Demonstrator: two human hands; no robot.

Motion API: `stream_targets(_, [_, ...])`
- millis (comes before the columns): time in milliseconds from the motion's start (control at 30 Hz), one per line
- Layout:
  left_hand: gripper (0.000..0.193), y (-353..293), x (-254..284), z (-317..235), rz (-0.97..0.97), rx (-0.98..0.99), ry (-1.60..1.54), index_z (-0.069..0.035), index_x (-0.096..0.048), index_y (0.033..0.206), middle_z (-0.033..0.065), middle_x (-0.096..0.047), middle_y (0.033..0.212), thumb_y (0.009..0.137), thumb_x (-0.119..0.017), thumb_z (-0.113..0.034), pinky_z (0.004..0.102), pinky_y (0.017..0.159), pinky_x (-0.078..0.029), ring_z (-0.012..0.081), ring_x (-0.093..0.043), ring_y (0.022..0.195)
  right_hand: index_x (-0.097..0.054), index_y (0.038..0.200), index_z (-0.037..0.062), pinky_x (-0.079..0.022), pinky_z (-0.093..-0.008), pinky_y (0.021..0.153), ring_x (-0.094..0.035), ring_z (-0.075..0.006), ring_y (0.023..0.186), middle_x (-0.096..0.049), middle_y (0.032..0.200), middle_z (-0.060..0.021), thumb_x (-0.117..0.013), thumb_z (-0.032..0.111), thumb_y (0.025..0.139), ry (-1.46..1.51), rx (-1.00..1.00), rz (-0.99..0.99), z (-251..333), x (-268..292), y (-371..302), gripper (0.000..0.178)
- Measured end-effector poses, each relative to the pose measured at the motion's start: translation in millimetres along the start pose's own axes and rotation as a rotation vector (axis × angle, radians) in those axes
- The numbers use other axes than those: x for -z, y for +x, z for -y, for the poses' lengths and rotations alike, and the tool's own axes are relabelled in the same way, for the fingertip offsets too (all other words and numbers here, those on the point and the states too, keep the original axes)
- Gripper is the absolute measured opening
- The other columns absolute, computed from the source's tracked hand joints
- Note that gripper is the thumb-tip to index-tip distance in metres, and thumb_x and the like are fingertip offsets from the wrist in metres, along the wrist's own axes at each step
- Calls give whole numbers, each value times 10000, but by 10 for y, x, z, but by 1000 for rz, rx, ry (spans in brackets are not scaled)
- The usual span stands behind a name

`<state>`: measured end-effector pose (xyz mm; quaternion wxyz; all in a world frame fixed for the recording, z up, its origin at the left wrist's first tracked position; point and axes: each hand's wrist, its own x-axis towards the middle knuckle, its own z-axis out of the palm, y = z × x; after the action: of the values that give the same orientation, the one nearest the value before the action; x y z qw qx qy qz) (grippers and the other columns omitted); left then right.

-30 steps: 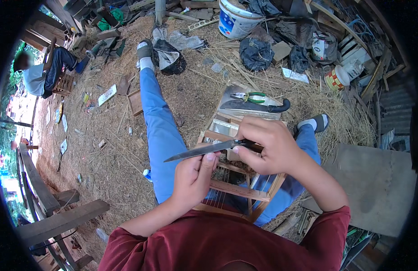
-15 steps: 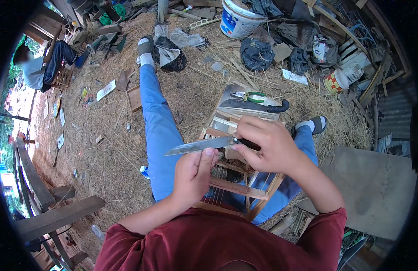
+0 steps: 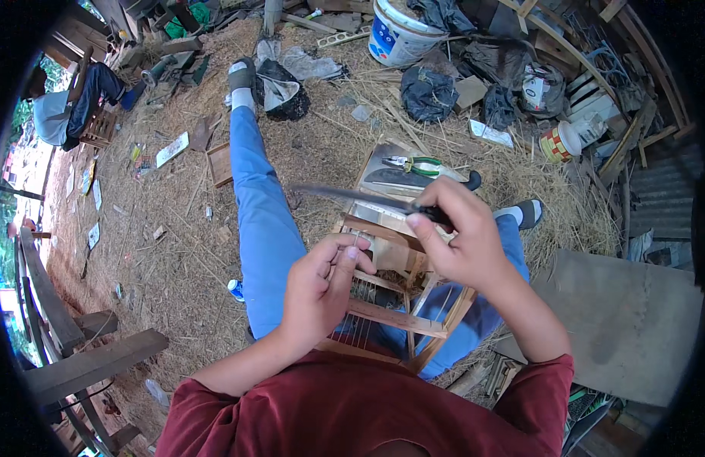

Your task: The person constructs a small wooden frame by hand, inserting thin wooden rods into the structure and using a knife to shave down additional wooden sticks.

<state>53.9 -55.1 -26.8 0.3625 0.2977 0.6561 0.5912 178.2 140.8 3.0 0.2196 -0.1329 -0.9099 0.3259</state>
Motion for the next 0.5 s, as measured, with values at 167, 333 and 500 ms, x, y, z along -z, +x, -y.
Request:
stream_targets(167, [187, 45, 11, -34, 18, 41, -66, -2, -617, 1192, 84, -756, 953, 1118, -494, -122, 199, 413, -382, 27, -486, 476, -629, 907, 37, -518, -402, 608, -663, -328, 722, -617, 824, -117, -771, 181, 850, -125, 34, -63, 188, 116, -83, 210])
stream_targets(333, [153, 86, 80, -130, 58, 198, -72, 49, -662, 1152, 92, -767, 994, 1060, -552, -4, 253, 826, -546, 100, -702, 915, -595, 935, 52, -513, -414, 576, -645, -318, 676, -603, 857, -105, -768, 203, 870, -316, 26, 61, 559, 208, -238, 238])
stream_targets(500, [116, 67, 18, -56, -7, 79, -186, 5, -656, 1056, 65, -772, 912, 1064, -571, -73, 206, 418, -394, 27, -520, 488, -565, 933, 50, -521, -422, 578, -653, -321, 678, -612, 817, -114, -745, 189, 898, -415, -76, 123, 690, 230, -406, 230])
